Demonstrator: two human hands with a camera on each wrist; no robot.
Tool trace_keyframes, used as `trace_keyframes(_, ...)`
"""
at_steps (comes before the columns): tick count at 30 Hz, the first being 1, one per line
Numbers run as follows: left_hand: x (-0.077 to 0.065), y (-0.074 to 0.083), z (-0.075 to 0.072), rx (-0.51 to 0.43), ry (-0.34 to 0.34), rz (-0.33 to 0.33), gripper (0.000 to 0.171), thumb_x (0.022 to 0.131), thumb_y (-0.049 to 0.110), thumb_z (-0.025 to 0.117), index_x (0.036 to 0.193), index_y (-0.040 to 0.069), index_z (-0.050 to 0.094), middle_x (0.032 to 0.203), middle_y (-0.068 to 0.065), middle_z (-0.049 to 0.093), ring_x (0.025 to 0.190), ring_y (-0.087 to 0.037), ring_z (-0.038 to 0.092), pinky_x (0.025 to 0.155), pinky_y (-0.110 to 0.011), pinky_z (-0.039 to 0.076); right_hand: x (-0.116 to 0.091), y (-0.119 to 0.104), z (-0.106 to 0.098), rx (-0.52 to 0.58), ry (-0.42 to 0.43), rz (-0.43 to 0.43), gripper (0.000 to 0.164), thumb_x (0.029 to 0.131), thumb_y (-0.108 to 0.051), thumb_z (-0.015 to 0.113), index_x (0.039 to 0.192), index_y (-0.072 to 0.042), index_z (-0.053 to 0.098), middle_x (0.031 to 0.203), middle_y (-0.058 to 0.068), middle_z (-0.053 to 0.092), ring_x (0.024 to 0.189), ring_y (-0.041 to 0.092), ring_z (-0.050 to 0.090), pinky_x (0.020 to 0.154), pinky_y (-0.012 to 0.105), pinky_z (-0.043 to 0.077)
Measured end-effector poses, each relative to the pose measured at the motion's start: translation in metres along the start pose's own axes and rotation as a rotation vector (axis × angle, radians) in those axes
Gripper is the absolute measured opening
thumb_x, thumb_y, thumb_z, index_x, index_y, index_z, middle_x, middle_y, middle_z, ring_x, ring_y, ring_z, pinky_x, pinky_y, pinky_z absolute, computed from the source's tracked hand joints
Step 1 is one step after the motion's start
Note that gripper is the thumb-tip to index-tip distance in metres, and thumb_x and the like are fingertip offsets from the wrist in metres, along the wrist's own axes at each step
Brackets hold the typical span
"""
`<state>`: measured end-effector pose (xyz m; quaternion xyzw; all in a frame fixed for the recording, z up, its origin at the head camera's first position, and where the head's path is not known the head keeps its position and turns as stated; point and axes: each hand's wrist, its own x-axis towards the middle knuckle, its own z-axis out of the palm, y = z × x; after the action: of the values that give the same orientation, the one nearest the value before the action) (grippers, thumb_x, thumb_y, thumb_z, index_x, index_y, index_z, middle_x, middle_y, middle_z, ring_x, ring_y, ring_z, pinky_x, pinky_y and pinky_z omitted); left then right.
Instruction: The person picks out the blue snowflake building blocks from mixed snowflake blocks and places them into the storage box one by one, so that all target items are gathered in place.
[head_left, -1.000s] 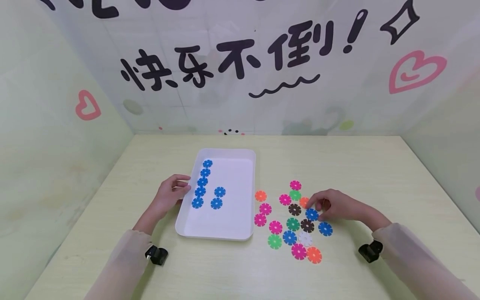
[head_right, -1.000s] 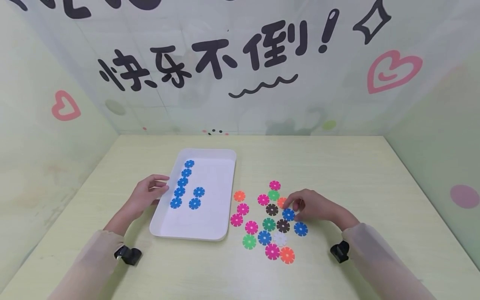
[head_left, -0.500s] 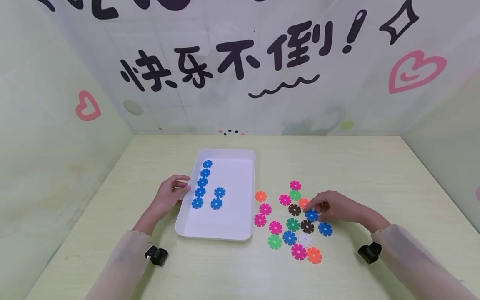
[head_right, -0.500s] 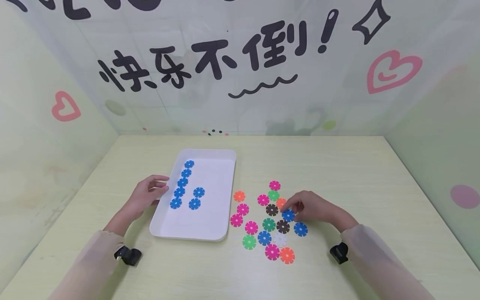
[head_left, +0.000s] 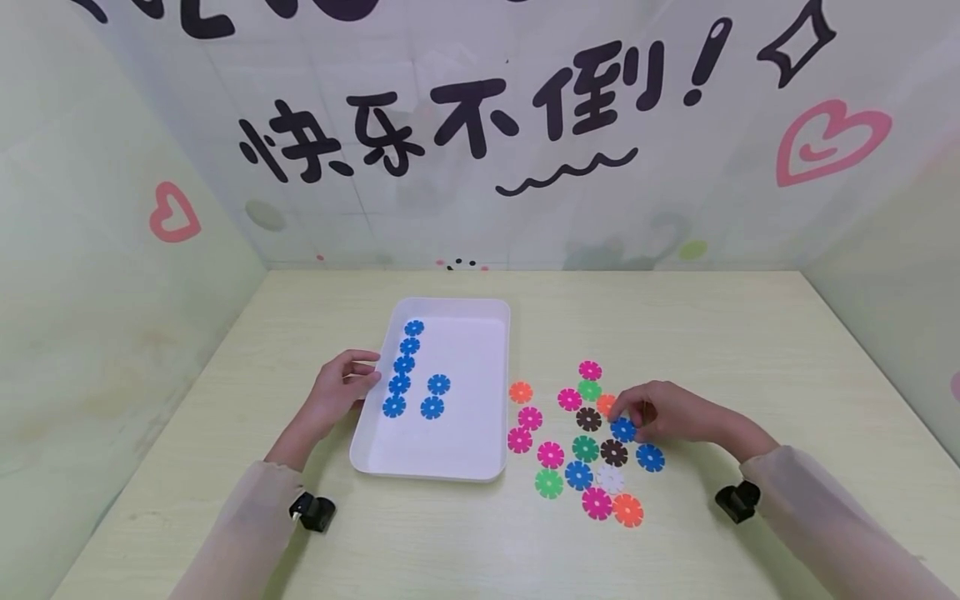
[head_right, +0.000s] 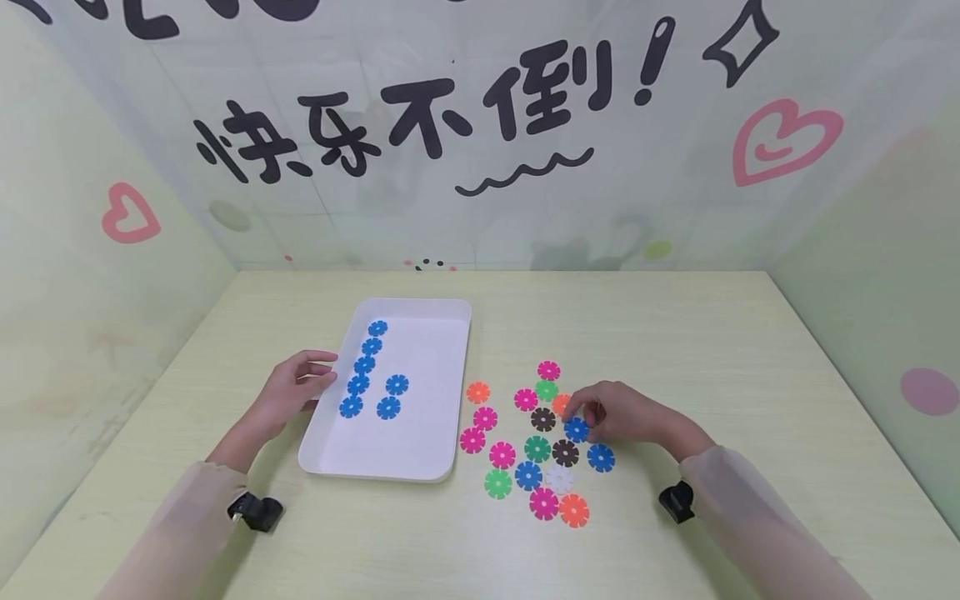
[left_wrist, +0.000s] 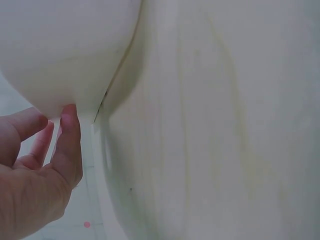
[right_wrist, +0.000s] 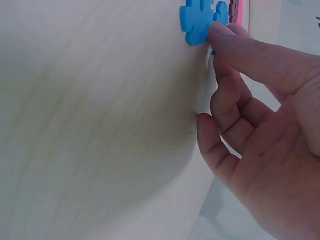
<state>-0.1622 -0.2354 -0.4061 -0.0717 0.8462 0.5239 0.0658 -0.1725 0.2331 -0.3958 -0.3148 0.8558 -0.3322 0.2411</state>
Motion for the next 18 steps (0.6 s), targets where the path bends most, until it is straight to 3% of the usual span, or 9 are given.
trace_keyframes(18,-0.0026,0.0027,0.0004,-0.002,0.0,-0.007,0.037,0.093,0.016,0.054,0.128,0.006,0.045,0.114,-0.017,0.049,0.097,-0.029,0.055,0.076,-0.034,0.052,-0.0002,0.0009,0.0026,-0.068,0.09,0.011,0.033,0.07,-0.009,0.079,0.095,-0.015,0.058,0.082,0.0,0.05,0.075,0.019,0.046,0.062,0.023,0.046)
